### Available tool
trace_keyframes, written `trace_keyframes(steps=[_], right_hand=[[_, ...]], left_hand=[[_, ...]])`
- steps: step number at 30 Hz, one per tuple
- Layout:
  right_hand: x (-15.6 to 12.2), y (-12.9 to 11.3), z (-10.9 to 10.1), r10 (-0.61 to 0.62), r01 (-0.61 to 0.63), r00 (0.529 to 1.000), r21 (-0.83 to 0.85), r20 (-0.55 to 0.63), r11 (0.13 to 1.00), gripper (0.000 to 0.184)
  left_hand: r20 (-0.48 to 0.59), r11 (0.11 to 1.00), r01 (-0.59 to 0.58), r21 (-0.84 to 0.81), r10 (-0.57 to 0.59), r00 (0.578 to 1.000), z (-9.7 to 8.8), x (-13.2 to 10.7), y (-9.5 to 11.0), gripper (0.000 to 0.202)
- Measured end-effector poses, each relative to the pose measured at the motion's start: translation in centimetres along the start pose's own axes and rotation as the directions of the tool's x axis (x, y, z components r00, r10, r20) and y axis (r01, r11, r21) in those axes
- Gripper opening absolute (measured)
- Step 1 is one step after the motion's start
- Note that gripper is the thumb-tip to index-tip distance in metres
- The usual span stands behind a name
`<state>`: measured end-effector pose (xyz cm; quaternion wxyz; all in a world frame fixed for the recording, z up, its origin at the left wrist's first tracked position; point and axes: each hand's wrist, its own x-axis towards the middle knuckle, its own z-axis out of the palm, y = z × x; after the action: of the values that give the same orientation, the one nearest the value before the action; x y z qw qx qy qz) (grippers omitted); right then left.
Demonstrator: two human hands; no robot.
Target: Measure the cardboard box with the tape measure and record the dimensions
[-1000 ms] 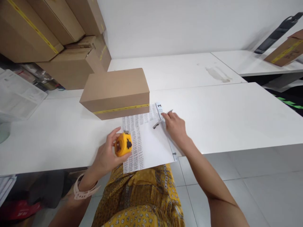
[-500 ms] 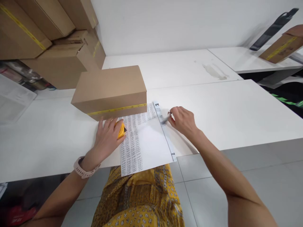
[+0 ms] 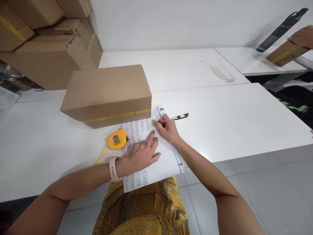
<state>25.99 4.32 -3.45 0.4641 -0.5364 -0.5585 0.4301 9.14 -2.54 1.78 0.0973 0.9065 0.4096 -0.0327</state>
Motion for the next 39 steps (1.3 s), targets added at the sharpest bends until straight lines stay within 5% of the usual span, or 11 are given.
trace_keyframes(steps=[8, 21, 39], right_hand=[[-0.3, -0.2, 0.1, -0.055, 0.055, 0.998, -0.2, 0.004, 0.978, 0.023], [-0.6, 0.1, 0.1, -0.069, 0.077, 0.997, -0.221, 0.045, 0.972, 0.022], [-0.6, 0.4, 0.1, -0.068, 0.076, 0.996, -0.199, 0.05, 0.977, 0.022]], left_hand=[[0.033, 0.997, -0.03, 0.069, 0.028, 0.999, 0.6, 0.6, -0.4, 0.061], [0.027, 0.999, -0.002, -0.04, 0.004, 1.0, -0.2, 0.9, -0.5, 0.055], [0.05, 0.997, -0.034, 0.073, 0.031, 0.998, -1.0, 0.6, -0.3, 0.056]])
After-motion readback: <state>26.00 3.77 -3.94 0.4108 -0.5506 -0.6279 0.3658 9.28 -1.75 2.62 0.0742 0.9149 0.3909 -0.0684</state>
